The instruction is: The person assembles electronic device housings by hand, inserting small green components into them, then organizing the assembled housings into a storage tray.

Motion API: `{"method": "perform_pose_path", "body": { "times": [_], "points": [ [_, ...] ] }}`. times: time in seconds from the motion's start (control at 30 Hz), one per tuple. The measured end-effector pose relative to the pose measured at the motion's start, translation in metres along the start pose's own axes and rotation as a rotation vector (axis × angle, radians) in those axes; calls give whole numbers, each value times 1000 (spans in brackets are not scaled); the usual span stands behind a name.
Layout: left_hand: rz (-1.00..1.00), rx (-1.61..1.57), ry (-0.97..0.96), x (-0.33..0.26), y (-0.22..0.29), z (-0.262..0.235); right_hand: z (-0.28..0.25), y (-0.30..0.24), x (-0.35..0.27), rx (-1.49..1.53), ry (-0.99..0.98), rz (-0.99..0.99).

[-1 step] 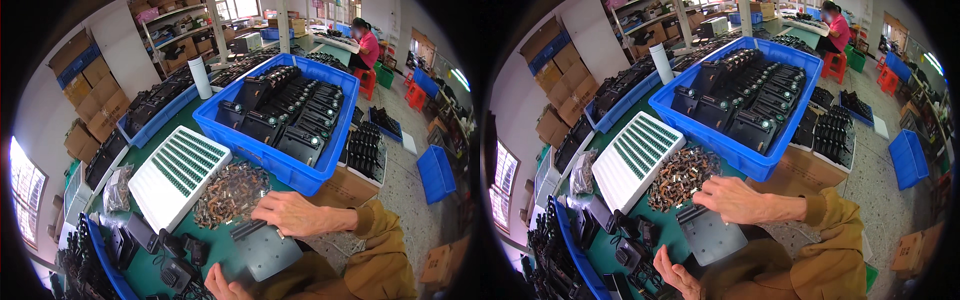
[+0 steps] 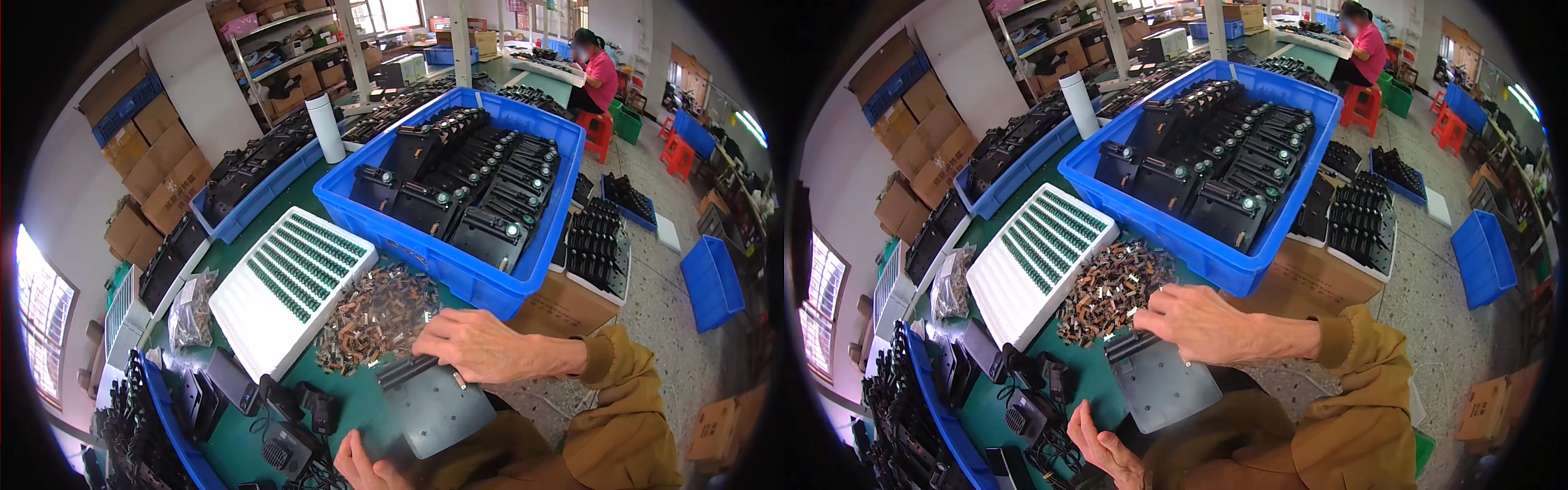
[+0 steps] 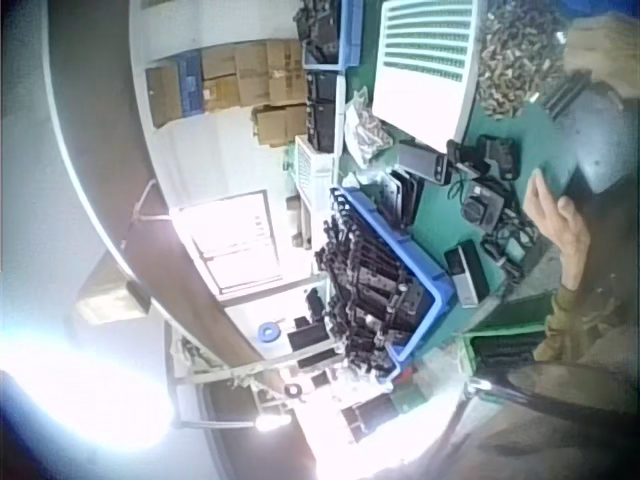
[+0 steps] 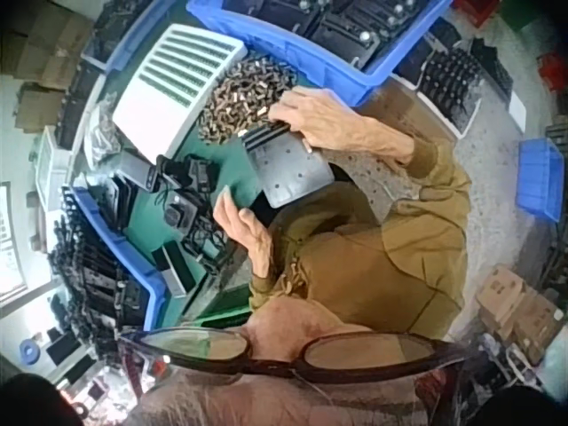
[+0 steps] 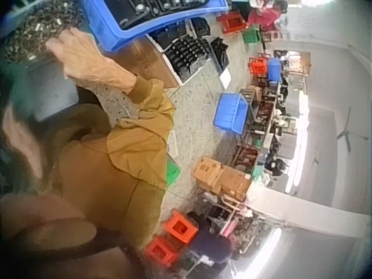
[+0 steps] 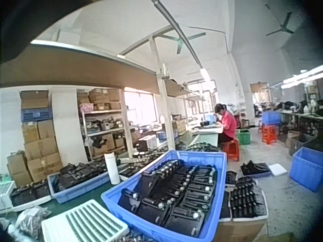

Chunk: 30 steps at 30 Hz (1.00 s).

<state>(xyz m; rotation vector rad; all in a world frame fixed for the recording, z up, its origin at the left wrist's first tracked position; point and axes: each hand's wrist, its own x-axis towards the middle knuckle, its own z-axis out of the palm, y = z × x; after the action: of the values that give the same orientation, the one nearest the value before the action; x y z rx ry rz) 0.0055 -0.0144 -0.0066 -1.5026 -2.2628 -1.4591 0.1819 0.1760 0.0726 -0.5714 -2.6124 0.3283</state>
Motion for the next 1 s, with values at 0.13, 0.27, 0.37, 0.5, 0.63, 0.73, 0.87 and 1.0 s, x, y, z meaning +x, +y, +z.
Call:
{"method": "perform_pose_path", "body": {
  "times": [0.13, 0.27, 0.37, 0.5, 0.63, 0.73, 0.87, 1.0],
  "points": [
    [44, 35, -26, 0, -3, 0, -32, 1, -3, -61, -20, 121],
    [44, 57, -54, 1, 2, -1, -61, 8, -6, -58, 62, 113],
    [64, 88, -70, 2, 0, -1, -81, 8, -4, -33, 134, 84],
    [84, 81, -84, 1, -2, -1, -103, 14, -2, -6, 150, 139],
    [101, 117, -86, 1, 0, 0, -117, 27, 1, -34, 231, 215],
    [103, 122, -89, 1, -2, -1, -124, 38, 2, -19, 286, 307],
    [121, 142, -111, 2, 1, -1, -138, 66, 2, -79, 357, 383],
    [108, 132, -119, 2, -4, 1, -152, 90, 4, -175, 370, 509]
  ]
}}
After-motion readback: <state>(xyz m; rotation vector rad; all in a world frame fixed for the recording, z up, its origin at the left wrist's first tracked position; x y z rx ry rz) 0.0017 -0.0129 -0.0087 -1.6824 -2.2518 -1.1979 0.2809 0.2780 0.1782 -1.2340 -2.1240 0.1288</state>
